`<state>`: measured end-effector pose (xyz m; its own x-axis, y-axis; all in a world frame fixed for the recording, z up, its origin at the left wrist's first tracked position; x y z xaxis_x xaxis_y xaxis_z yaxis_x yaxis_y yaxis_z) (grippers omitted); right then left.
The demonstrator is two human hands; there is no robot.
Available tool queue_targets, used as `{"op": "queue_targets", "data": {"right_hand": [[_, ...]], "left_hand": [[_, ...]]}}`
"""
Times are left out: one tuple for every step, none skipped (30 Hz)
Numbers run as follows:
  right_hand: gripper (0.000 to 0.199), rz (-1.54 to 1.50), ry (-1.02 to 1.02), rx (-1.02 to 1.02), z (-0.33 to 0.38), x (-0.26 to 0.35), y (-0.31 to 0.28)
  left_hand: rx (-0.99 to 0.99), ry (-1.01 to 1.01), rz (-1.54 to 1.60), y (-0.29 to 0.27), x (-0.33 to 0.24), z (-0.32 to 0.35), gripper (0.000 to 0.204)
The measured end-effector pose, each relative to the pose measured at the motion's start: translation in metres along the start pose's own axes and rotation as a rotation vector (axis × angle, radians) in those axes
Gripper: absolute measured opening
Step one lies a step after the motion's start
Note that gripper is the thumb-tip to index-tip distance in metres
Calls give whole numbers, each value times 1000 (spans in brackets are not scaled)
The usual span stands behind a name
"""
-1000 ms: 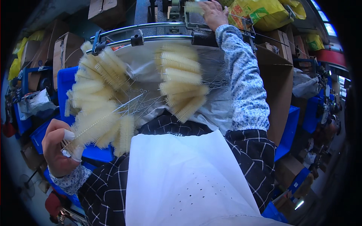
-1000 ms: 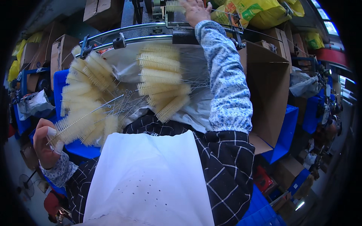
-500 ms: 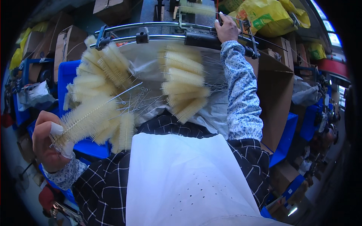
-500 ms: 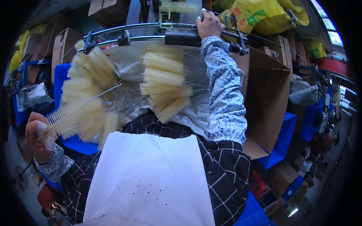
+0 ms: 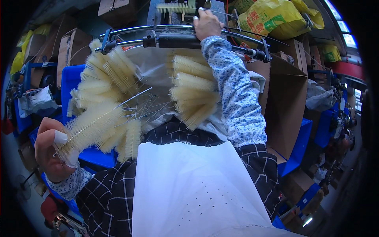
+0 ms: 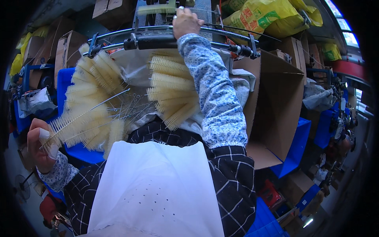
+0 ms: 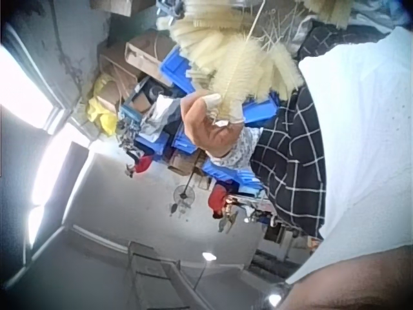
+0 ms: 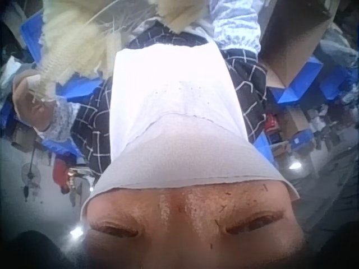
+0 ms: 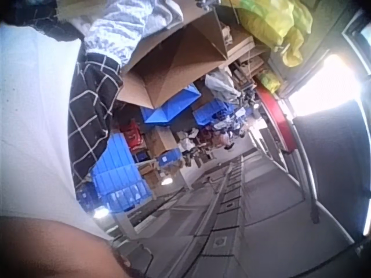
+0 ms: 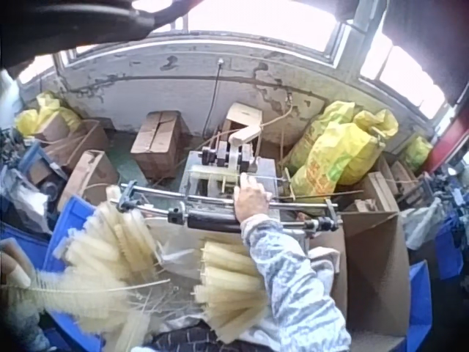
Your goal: Assembling industrial cleaning brushes by loading components into a machine or jig.
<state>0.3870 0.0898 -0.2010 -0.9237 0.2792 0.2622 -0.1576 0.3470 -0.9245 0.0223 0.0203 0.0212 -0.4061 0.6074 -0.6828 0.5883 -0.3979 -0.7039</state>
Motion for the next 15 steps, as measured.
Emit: {"op": "queue_targets", "data": {"right_hand": [[34,12,4,0,-7,-11,-6],[34,35,24,-3,-6,-24,-10],[34,45,45,10,-4,-38,-17],[33,47,58,11,-1,-50,-21],[32,33,22,-93,1,-69,-14],[33,20,12,-114,3,-86,-11],[33,-11,-8,-125,4,-101,-12],[34,-46,-34,-133,4,-112,-12],[32,-67,-41,-121,3,-127,-12],[31,-92,-48,-108,2,-138,-12],[29,-193,-2,-24,2,-140,-26],[28,-209,12,39,-7,-164,-23],[29,-35,-64,-10,-19,-167,-27],[29,176,-100,-57,-14,-177,-39],[29,199,-73,-44,-3,-184,-45]], "left_hand": [[-9,-9,-3,-2,-6,-3,41],[-5,-9,23,-3,-4,-3,40],[-2,-9,49,-5,-2,-2,39],[0,-11,52,-5,2,0,39],[-28,-2,38,-6,4,4,39],[-57,6,28,-7,7,7,39],[-61,2,30,-9,11,10,39],[-69,6,18,-10,14,15,39],[-74,12,10,-11,15,18,39],[-78,3,10,-10,14,18,39],[-59,8,40,-8,13,14,39],[-42,11,68,-6,14,12,38],[-59,-16,101,-5,13,16,38],[-34,-7,126,0,23,5,38],[90,41,194,7,31,-11,37]]}}
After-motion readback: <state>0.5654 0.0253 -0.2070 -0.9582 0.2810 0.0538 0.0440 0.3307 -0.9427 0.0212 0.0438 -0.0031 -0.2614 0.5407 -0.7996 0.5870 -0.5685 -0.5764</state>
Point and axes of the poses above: each hand's wrist, its own z-axis away from the middle knuckle, its own y-axis out of the palm, x = y × z, the point moved 2 cm from there along -z, towards the middle knuckle, and after that the axes turned 7 degrees about -y, right-handed, at the moved point
